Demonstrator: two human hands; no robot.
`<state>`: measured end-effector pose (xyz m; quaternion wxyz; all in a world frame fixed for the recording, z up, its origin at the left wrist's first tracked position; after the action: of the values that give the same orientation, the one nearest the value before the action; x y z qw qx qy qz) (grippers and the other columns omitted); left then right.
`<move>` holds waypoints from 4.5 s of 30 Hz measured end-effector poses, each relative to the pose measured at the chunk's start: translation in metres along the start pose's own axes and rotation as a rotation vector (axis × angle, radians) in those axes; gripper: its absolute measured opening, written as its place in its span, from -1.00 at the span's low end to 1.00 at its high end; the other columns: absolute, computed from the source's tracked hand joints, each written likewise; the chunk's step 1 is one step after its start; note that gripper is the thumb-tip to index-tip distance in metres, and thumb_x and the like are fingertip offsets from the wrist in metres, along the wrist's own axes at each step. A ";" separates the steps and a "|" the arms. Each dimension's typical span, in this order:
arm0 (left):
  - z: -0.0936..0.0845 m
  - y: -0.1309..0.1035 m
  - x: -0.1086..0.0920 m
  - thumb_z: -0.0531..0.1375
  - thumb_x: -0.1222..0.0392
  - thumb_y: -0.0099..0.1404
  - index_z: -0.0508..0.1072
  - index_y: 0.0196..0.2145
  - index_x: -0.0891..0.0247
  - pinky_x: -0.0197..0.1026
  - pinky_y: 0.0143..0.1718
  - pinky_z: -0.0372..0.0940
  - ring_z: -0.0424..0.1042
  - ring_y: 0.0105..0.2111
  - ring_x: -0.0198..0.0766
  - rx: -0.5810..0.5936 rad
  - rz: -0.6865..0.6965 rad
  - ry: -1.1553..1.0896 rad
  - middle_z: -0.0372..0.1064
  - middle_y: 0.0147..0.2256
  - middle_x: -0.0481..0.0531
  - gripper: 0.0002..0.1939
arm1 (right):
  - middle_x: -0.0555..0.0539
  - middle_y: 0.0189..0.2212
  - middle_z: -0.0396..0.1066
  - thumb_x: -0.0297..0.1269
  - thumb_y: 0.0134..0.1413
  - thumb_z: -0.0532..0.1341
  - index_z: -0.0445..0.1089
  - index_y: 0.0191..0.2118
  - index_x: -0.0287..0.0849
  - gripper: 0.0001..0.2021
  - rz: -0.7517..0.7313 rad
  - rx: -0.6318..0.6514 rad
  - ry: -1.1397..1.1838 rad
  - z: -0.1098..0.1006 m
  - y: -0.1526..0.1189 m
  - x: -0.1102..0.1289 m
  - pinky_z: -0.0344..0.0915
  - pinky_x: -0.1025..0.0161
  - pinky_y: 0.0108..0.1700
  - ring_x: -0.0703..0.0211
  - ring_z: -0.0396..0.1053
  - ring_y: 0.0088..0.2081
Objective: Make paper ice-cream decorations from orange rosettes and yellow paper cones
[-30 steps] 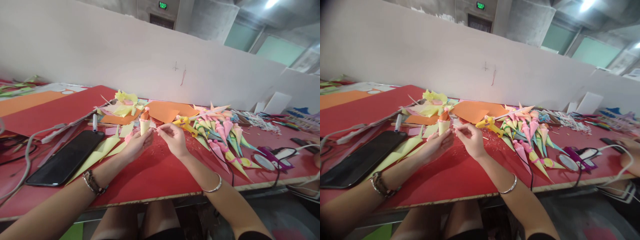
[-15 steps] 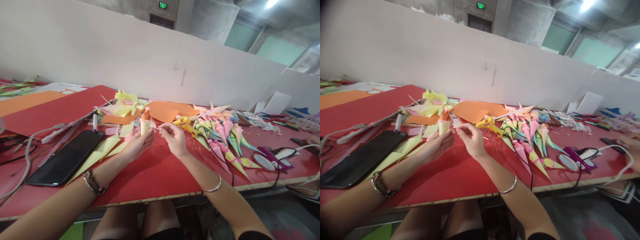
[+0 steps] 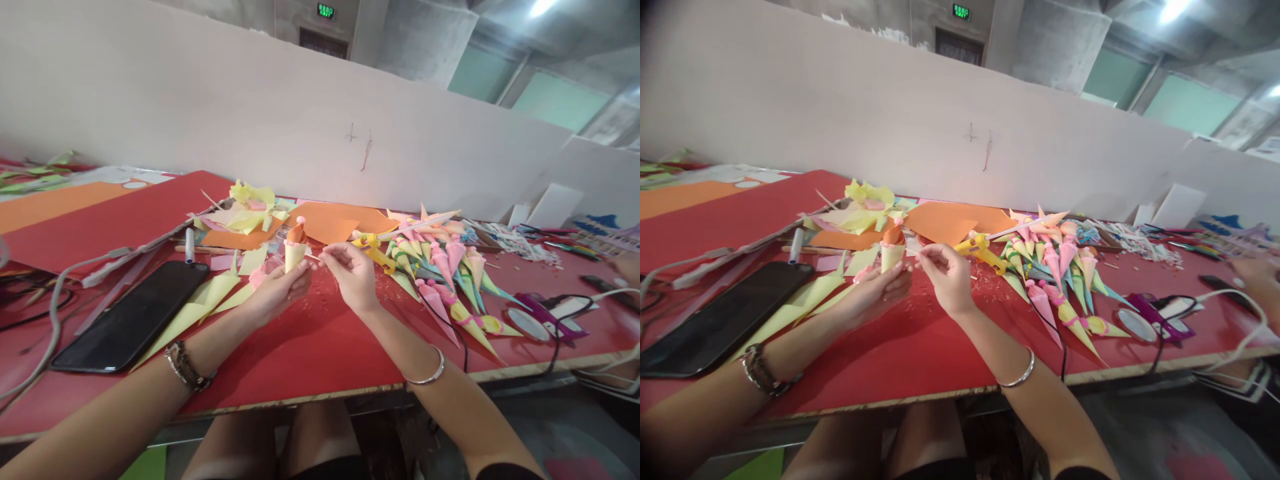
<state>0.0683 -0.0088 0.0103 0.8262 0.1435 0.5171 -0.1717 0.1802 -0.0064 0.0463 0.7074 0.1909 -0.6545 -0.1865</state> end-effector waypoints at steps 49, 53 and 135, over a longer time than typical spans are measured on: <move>0.013 -0.006 0.006 0.09 -0.05 0.16 0.20 -0.52 0.29 -0.31 -0.62 -0.15 -0.08 -0.68 -0.47 0.089 -0.011 0.314 -0.06 -0.71 -0.21 -0.67 | -0.03 -0.30 0.25 -0.28 0.01 0.15 0.36 -0.34 -0.09 -0.92 -0.202 0.063 -0.156 0.006 -0.007 0.011 0.39 0.23 -0.28 0.26 0.33 -0.29; 0.015 -0.007 0.006 0.09 -0.07 0.15 0.19 -0.55 0.29 -0.31 -0.63 -0.17 -0.08 -0.68 -0.48 0.115 -0.016 0.346 -0.04 -0.70 -0.20 -0.65 | -0.04 -0.23 0.29 -0.25 -0.01 0.16 0.28 -0.24 -0.09 -0.83 -0.136 0.085 -0.094 0.008 -0.005 0.005 0.39 0.21 -0.24 0.21 0.32 -0.19; 0.005 -0.005 0.000 0.29 0.09 0.00 0.01 -0.60 0.25 -0.43 -0.70 -0.17 -0.23 -0.70 -0.52 0.085 -0.155 -0.163 -0.26 -0.67 -0.24 -0.54 | -0.03 -0.39 0.42 -0.26 0.02 0.13 0.41 -0.34 -0.11 -0.86 -0.132 0.102 -0.189 0.003 -0.003 0.011 0.37 0.24 -0.32 0.25 0.37 -0.39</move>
<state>0.0703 -0.0152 0.0116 0.8429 0.1235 0.4501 -0.2678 0.1783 -0.0146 0.0542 0.6181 0.2510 -0.7128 -0.2165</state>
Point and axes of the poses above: each hand's wrist, its own y-axis towards the middle knuckle, its own z-axis out of the palm, x = y × z, the point moved 6 cm from there along y, towards the middle knuckle
